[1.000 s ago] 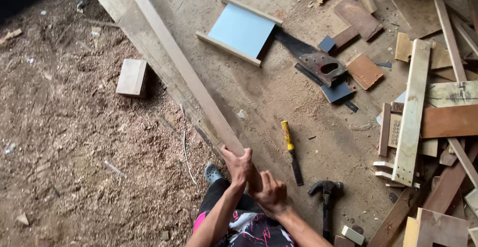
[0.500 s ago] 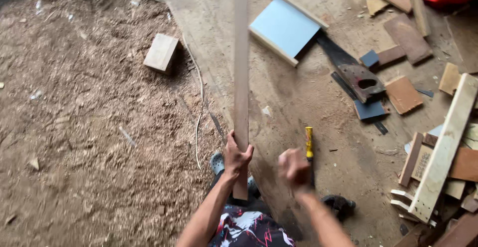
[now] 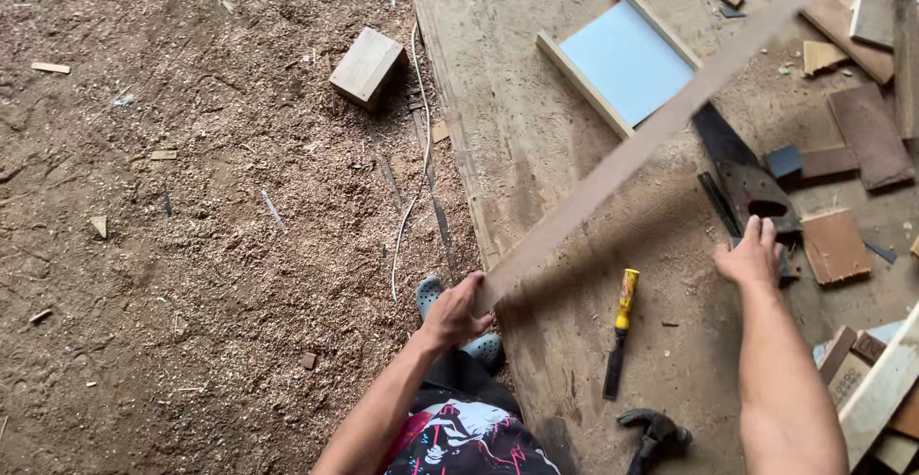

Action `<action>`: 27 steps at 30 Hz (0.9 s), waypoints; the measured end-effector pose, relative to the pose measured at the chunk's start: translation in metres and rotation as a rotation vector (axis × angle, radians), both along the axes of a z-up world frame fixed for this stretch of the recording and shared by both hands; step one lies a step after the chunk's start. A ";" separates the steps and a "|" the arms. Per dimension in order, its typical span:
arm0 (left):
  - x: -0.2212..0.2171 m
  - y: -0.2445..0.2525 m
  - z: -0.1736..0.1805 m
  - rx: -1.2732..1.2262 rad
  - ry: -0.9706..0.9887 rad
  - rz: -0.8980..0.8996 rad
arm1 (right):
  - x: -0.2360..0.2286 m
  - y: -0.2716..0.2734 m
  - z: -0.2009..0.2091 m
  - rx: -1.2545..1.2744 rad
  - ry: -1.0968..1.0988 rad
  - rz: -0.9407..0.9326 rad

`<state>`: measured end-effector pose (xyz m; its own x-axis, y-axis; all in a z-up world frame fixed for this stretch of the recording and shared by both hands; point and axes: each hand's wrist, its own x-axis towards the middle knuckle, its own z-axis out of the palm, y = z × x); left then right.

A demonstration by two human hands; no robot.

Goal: The person assembles a small wooden frame around a light blue rectangular panel. They measure and align the pieces, then use a hammer and chisel to secure the frame components together on a cluttered workbench.

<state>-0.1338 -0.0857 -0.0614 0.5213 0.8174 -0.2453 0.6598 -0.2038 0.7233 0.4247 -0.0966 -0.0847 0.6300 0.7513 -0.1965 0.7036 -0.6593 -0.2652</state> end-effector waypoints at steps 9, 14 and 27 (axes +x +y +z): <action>-0.012 0.010 -0.010 0.070 0.023 -0.132 | -0.015 0.041 0.002 0.020 -0.258 -0.027; -0.013 0.025 -0.003 0.083 0.187 -0.033 | -0.088 0.034 0.005 0.019 -0.261 0.143; -0.051 0.055 -0.018 0.071 0.284 0.035 | -0.249 -0.047 0.060 0.280 -0.080 -0.092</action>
